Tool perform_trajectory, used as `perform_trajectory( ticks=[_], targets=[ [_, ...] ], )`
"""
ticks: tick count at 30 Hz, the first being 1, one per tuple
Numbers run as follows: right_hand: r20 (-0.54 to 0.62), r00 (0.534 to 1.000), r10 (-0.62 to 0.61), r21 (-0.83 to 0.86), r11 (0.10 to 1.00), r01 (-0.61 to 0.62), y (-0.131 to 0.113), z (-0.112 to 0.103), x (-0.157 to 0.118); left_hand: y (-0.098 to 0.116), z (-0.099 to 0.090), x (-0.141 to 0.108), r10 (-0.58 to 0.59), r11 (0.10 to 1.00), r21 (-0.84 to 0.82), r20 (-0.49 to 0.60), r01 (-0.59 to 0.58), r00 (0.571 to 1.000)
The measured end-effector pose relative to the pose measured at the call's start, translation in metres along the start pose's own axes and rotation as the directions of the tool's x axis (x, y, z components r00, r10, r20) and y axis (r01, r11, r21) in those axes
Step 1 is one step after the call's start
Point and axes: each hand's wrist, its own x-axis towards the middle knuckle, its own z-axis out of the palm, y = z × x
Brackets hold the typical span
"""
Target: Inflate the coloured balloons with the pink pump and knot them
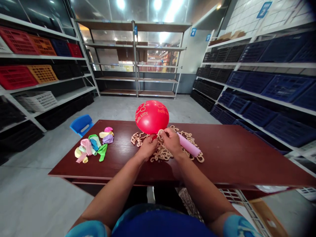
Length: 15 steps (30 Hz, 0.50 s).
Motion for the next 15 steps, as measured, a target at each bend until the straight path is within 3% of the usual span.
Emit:
perform_trajectory(
  ticks=[4, 8, 11, 15],
  targets=[
    [-0.067, 0.998, 0.008, -0.002, 1.0, -0.008, 0.009, 0.005, 0.005, 0.003, -0.003, -0.001, -0.024, 0.999, -0.034, 0.066, 0.026, 0.998],
    [0.065, 0.995, 0.076, 0.095, 0.992, -0.082, 0.019, -0.003, 0.005, 0.007, -0.009, 0.013, -0.011, 0.997, -0.07, -0.024, 0.009, 1.0],
    [0.147, 0.972, 0.181, 0.133, 0.971, -0.201, 0.026, -0.028, -0.002, 0.014, -0.016, 0.041, 0.027, 0.999, -0.031, -0.136, -0.031, 0.99],
    [0.097, 0.952, 0.29, 0.13, 0.945, -0.301, 0.037, -0.071, -0.018, 0.022, -0.027, 0.095, 0.02, 0.996, 0.089, -0.172, -0.005, 0.985]
  ],
)
